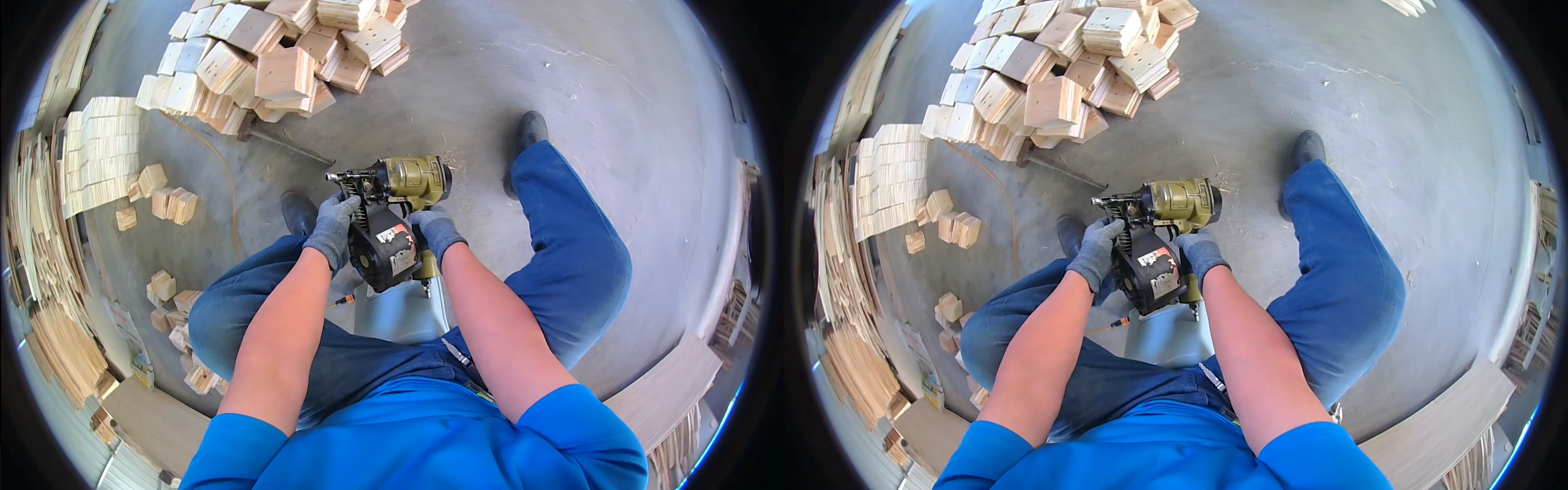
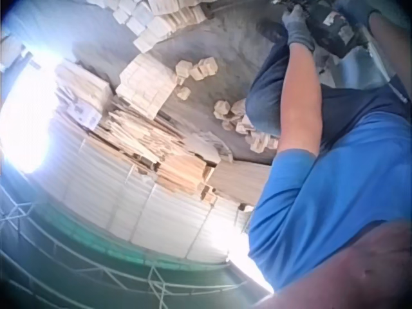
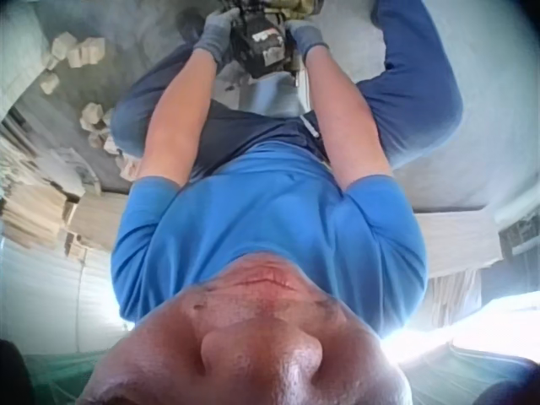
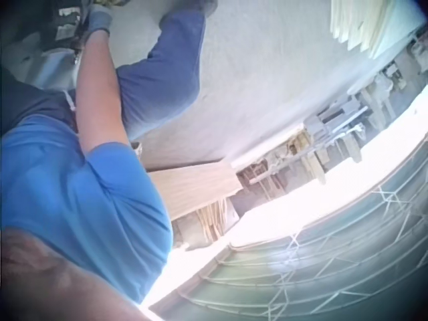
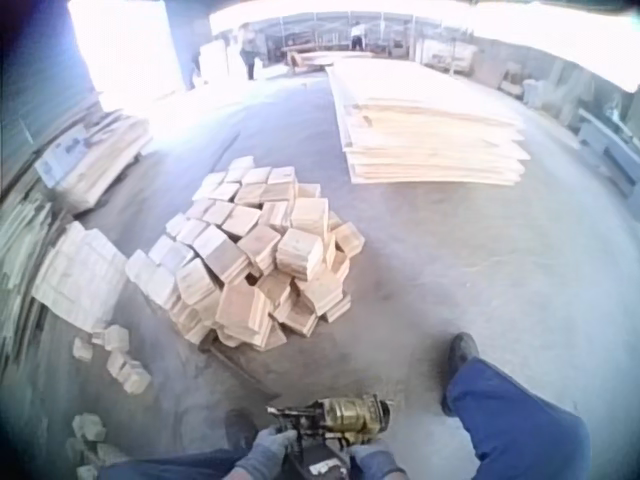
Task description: The person repeatedly loads strips of nails into a pneumatic nail gun while seated. The person adjusts the nail strips and closes the magazine, then briefly holds the gun upright before continuing to load more nails.
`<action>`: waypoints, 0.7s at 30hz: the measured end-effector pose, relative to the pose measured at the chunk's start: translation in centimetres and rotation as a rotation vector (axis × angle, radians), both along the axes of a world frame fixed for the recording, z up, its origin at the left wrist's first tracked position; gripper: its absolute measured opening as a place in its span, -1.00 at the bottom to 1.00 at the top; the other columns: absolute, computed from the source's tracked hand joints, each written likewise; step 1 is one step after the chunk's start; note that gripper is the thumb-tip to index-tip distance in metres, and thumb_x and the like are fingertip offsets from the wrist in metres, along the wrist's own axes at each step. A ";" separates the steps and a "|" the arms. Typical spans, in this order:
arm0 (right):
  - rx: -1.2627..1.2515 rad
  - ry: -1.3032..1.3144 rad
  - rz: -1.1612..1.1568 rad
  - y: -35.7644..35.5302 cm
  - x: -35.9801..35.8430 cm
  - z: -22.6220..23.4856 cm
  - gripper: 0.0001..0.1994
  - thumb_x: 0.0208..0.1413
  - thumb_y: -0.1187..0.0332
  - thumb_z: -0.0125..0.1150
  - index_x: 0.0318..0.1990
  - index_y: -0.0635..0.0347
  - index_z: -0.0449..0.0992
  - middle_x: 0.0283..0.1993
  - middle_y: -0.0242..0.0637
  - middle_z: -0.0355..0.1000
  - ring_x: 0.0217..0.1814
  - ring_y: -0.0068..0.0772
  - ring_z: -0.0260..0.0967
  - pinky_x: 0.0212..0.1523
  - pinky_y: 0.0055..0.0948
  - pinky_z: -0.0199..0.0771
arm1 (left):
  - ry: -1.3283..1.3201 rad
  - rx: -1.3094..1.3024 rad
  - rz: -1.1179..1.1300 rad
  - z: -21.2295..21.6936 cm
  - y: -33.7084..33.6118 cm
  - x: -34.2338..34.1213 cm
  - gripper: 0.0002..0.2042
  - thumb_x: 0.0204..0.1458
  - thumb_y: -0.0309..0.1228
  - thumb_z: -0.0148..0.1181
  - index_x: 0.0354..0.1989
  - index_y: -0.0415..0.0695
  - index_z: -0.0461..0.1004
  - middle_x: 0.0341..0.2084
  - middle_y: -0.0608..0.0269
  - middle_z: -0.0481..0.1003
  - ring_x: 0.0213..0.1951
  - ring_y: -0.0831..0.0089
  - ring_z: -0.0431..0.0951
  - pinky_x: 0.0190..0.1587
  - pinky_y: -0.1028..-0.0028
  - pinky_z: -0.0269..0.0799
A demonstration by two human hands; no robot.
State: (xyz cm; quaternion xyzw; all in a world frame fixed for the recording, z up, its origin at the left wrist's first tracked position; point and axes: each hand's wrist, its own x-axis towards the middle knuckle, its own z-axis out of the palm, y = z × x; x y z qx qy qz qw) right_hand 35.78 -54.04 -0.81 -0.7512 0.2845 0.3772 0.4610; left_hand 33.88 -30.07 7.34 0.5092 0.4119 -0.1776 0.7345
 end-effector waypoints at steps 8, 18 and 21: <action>-0.282 -0.614 0.361 2.1 4.9 9.7 -0.39 -0.05 0.18 0.43 0.17 0.26 0.49 0.17 0.09 0.47 0.24 0.07 0.42 0.26 -0.14 0.40 | 0.015 0.208 -0.058 0.9 0.4 -0.7 -0.75 0.19 -0.35 0.23 -0.06 -0.26 0.57 -0.33 0.21 0.59 -0.32 0.42 0.56 -0.22 0.40 0.47; -0.364 -0.592 0.722 8.1 6.1 11.2 -0.05 -0.14 -0.10 0.53 0.39 0.19 0.31 0.46 0.02 0.18 0.53 0.07 0.05 0.47 -0.04 0.11 | 0.035 0.350 -0.157 -0.6 0.6 -0.3 -0.74 0.20 -0.35 0.21 -0.04 -0.25 0.56 -0.27 0.16 0.60 -0.26 0.38 0.57 -0.17 0.37 0.49; -0.356 -0.614 0.726 8.2 5.9 10.2 -0.10 -0.12 -0.04 0.52 0.37 0.20 0.33 0.43 0.02 0.22 0.50 0.07 0.09 0.45 -0.02 0.13 | 0.050 0.259 -0.072 -0.4 0.4 -0.6 -0.73 0.16 -0.35 0.20 -0.05 -0.26 0.59 -0.28 0.15 0.63 -0.25 0.36 0.58 -0.12 0.34 0.47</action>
